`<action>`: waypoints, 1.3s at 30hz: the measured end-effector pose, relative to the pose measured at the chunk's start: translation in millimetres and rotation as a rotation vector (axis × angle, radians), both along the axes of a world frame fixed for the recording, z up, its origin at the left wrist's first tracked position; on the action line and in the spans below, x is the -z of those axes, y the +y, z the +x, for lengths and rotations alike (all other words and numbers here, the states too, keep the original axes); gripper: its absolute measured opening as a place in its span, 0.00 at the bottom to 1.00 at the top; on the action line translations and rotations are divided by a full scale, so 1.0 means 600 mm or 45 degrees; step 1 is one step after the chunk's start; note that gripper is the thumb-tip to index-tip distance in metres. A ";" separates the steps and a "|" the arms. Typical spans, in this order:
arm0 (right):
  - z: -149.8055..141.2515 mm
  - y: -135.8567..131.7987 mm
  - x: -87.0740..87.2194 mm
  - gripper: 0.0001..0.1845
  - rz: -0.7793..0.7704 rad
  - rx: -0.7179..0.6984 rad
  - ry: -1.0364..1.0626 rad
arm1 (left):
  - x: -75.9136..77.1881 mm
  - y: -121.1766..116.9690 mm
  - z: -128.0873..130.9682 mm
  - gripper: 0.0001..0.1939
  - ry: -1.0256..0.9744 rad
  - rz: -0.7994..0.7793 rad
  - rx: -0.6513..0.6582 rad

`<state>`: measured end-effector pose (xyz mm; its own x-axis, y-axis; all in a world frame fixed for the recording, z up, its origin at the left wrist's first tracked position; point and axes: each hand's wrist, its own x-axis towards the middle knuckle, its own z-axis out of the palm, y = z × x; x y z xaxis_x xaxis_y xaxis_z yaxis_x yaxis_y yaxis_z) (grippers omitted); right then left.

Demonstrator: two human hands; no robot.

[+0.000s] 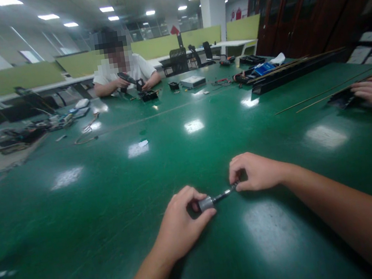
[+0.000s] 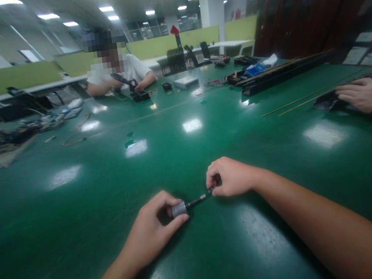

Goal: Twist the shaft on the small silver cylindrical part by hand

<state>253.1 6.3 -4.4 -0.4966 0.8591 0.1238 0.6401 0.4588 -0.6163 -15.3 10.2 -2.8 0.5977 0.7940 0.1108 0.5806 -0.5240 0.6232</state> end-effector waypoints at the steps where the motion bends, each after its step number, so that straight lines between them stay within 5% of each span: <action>1: 0.000 0.000 0.000 0.05 -0.013 -0.007 0.010 | 0.000 0.000 0.000 0.08 0.000 -0.002 -0.001; 12: -0.015 -0.006 -0.006 0.04 -0.005 -0.079 0.006 | 0.001 0.001 0.006 0.08 -0.011 0.006 -0.005; 21: -0.068 -0.012 0.026 0.06 0.156 -0.018 0.125 | 0.008 0.002 0.021 0.06 -0.108 0.086 0.002; 39: -0.070 -0.015 0.025 0.07 0.191 0.016 0.164 | 0.002 0.002 0.025 0.07 -0.049 -0.017 -0.029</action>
<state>211.1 -2.7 -19.4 -0.4577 0.8323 0.3127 0.5667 0.5440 -0.6188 -0.3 11.1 -3.8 0.5747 0.8092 0.1226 0.5678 -0.5021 0.6524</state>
